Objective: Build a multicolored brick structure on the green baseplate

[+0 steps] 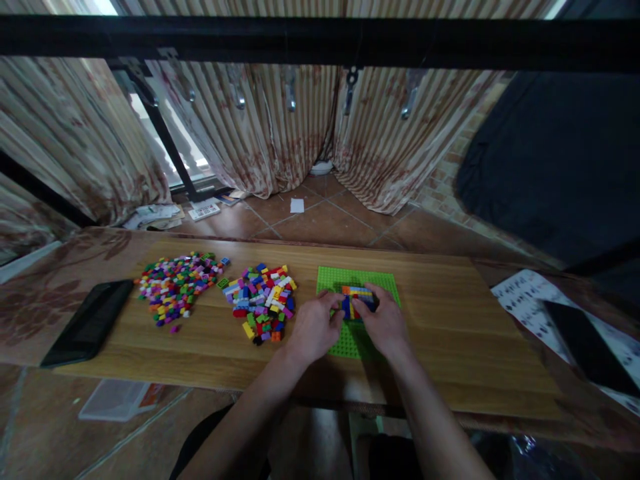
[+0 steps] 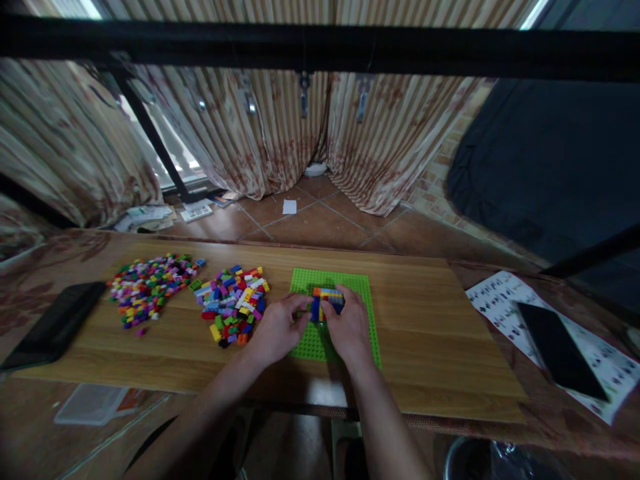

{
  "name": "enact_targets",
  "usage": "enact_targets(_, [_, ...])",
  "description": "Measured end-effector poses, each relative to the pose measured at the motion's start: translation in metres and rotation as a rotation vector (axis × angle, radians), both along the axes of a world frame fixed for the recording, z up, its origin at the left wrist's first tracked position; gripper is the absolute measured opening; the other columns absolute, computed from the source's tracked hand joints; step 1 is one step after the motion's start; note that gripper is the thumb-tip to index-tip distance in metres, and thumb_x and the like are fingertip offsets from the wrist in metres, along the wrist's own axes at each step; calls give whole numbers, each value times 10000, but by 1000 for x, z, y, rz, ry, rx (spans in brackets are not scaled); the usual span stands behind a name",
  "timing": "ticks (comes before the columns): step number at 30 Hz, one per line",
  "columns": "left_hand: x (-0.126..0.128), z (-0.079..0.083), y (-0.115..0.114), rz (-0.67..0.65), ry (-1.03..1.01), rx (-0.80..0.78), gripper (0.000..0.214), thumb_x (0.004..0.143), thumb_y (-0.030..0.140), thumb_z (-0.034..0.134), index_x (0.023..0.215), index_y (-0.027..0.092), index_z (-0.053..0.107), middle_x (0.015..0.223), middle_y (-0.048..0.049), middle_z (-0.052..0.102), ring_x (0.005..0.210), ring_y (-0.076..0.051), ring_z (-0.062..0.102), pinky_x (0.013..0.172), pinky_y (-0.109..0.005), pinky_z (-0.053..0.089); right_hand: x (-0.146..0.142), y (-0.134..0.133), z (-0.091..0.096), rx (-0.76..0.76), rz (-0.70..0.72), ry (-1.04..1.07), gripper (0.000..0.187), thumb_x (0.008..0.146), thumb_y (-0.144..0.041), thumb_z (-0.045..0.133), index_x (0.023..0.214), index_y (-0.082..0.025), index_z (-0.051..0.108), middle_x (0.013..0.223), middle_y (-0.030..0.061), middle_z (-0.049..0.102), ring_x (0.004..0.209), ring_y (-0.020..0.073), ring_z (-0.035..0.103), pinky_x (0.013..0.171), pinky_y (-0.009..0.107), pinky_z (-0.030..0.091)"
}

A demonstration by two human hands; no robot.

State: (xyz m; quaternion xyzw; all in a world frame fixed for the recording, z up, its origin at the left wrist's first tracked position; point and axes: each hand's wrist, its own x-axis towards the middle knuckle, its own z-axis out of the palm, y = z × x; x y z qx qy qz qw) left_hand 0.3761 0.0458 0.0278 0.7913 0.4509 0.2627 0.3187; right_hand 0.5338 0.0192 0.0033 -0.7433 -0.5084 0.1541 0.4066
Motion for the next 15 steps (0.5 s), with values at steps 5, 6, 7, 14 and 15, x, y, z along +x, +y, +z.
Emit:
enact_targets(5, [-24, 7, 16, 111, -60, 60, 270, 831, 137, 552, 1054, 186, 695, 908, -49, 708, 777, -157, 649, 734, -259, 513, 9, -4, -4, 11, 11, 67, 577, 827, -567, 527, 1198, -143, 648, 1129, 164, 691, 1011, 286, 645, 913, 470, 484])
enact_targets(6, [-31, 8, 21, 150, -76, 69, 253, 832, 145, 551, 1032, 179, 701, 904, -52, 713, 779, -158, 650, 738, -261, 514, 11, -4, -4, 11, 0, 90, 587, 841, -581, 500, 1195, -137, 649, 1109, 167, 701, 985, 283, 654, 891, 464, 492])
enact_targets(7, [-40, 9, 26, 202, -96, 73, 238, 833, 155, 550, 1011, 174, 707, 906, -55, 719, 784, -159, 652, 742, -261, 516, 12, -4, -3, 12, -16, 109, 595, 852, -589, 476, 1184, -129, 655, 1081, 170, 713, 954, 281, 663, 867, 454, 500])
enact_targets(14, [-111, 23, 54, 641, -153, -7, 287, 822, 233, 560, 1037, 128, 719, 850, -56, 745, 720, -160, 661, 656, -232, 500, 11, -4, 10, 30, -120, 23, 573, 858, -569, 442, 1077, -113, 711, 1012, 174, 739, 911, 298, 677, 816, 422, 498])
enact_targets(15, [-120, 25, 55, 686, -99, -13, 294, 820, 229, 557, 1040, 127, 723, 848, -64, 747, 719, -167, 664, 656, -238, 497, 10, -4, 11, 25, -122, 17, 569, 856, -568, 443, 1067, -115, 716, 1012, 174, 739, 916, 305, 677, 816, 424, 496])
